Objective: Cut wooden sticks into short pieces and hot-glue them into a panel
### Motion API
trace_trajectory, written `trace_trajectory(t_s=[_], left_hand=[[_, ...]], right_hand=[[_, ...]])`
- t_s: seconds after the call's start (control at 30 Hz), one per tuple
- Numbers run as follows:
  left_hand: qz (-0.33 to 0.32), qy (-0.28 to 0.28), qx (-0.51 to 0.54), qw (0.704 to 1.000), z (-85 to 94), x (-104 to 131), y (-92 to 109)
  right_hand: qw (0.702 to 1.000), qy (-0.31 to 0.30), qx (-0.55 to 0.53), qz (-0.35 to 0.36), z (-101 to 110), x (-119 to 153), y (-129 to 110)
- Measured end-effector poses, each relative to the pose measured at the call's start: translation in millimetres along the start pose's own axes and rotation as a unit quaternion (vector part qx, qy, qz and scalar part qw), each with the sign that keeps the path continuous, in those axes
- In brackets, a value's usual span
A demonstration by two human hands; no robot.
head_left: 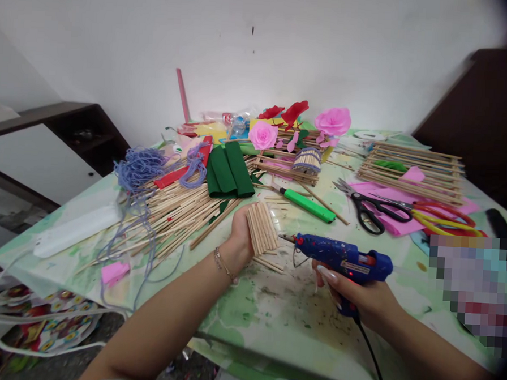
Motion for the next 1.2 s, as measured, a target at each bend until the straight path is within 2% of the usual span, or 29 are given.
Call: trace_trajectory(t_s=[0.3, 0.5, 0.7, 1.2], left_hand=[[0.006, -0.009, 0.007, 1.000, -0.4, -2.7, -0.1], [0.017, 0.002, 0.011, 1.000, 3.1, -4.8, -1.7], [0.008, -0.004, 0.004, 1.000, 4.8, -7.7, -1.5], [0.020, 0.005, 0.010, 1.000, -1.7, 1.4, 2.6]], right_hand=[[0.998, -0.014, -0.030, -0.046, -3.9, -0.1, 6.8], [0.998, -0.005, -0.048, -0.042, -2.9, 1.0, 0.8], [0.997, -0.004, -0.039, -0.072, -2.7, 3.3, -1.4], [0.997, 0.019, -0.019, -0.066, -0.6, 5.6, -10.4]])
Point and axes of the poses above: each hand's wrist, its own x-axis away from the middle knuckle, its own z-axis out of the back of the hand, y = z × x, the point moved 8 cm from there along -x, towards the middle knuckle, and after that the axes turned 8 degrees about x, right-handed, at the moved point
